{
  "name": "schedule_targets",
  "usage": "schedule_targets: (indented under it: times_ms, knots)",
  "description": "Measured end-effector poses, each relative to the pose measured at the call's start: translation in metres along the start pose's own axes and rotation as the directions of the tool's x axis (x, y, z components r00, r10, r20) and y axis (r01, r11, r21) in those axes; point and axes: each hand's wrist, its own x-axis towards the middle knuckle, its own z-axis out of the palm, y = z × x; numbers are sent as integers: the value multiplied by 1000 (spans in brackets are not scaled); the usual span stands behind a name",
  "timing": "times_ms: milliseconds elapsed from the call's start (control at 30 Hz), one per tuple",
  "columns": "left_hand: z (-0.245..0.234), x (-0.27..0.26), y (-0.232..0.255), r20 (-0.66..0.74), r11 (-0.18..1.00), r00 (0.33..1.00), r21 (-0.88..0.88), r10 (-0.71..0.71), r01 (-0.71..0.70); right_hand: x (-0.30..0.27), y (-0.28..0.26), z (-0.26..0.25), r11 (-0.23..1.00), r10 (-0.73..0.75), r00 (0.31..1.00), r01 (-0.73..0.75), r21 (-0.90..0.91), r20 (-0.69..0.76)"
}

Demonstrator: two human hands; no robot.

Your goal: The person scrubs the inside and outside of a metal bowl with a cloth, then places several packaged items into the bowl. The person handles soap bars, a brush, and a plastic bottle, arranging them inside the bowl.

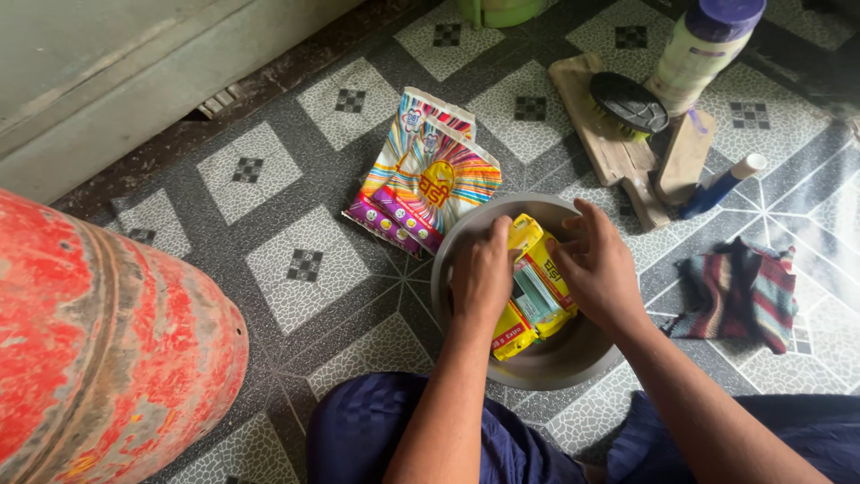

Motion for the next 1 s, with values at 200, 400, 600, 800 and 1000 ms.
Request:
schedule_targets:
  times_ms: [200,400,600,800,1000]
  knots:
    - [8,6,-15,-251,958,949,-161,193,-237,2,2,-1,1000,-22,1000,22,-4,-13]
    - [13,8,-16,-186,997,980,-12,74,-78,3,1,-2,1000,-16,1000,15,-16,-23]
    - [10,7,-15,-317,984,933,2,168,-177,33,27,-38,992,-102,987,110,59,-123]
    - [14,6,-4,-224,981,973,170,-55,95,60,77,-98,964,-128,819,-30,-264,-560]
    - [7,-3,-3,-280,954,947,291,155,-70,74,133,-115,870,-272,814,-20,-492,-514]
